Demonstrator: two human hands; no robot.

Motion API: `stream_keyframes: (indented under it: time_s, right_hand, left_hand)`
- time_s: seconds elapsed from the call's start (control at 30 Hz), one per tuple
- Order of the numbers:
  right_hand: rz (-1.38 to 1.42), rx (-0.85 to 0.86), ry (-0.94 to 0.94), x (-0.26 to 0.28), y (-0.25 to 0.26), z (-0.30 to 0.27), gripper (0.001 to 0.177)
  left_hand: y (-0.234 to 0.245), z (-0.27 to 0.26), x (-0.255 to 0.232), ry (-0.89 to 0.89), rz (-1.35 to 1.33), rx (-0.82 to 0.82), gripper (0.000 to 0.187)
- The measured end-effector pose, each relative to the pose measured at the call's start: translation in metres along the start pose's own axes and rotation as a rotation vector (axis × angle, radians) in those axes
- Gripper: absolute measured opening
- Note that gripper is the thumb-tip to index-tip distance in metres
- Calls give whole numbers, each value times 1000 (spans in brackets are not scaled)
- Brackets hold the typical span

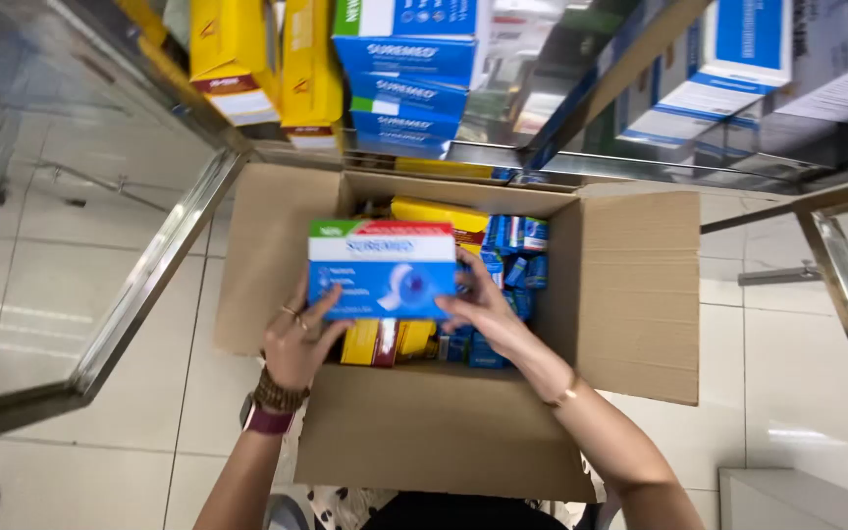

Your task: Sorting and organizing small boxes of medical supplies from a large shipping box into smaller containers.

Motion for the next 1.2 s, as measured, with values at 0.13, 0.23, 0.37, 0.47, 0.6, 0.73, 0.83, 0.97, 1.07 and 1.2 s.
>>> stream_keyframes:
  time_s: [0.13, 0.23, 0.37, 0.47, 0.6, 0.73, 0.83, 0.97, 1.07, 1.2]
  right_hand:
    - [124, 2, -29, -7, 93, -46, 86]
    - [116, -204, -33, -11, 206, -93, 72]
    - [261, -339, 294, 35, 306, -148, 64]
    - [242, -489, 497, 107, 310, -162, 63]
    - [71, -617, 549, 141, 346, -130, 61]
    - [96, -611, 481, 138, 358, -66, 59]
    - [90, -573, 423, 140, 350, -27, 58]
    - [130, -551, 321, 125, 364, 10, 53]
    - [53, -584, 307, 122, 376, 17, 52]
    - [-225, -708, 232, 128, 378, 10, 53]
  left_hand:
    - [-3, 15, -34, -137, -217, 136, 65]
    - [-9, 17, -32, -155, -133, 143, 66]
    - [-10, 22, -26, -89, -59, 113, 39]
    - [-10, 25, -34, -78, -74, 110, 30]
    - [-14, 23, -35, -79, -76, 111, 26]
    - [-7, 21, -35, -75, -94, 81, 25]
    - [-7, 11, -23, -33, -105, 67, 25]
    - [-13, -1, -5, 7, -73, 79, 24]
    - [-16, -5, -2, 31, -68, 82, 23]
    - [-20, 1, -10, 37, -69, 95, 22]
Point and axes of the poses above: each hand's wrist, its own z-axis towards the middle knuckle, its own y-axis out of the back of the hand, x = y × z, the point moved 10 cm from there along z, towards the middle knuckle, and after that the axes turned 4 degrees about x, right-handed, at the moved point
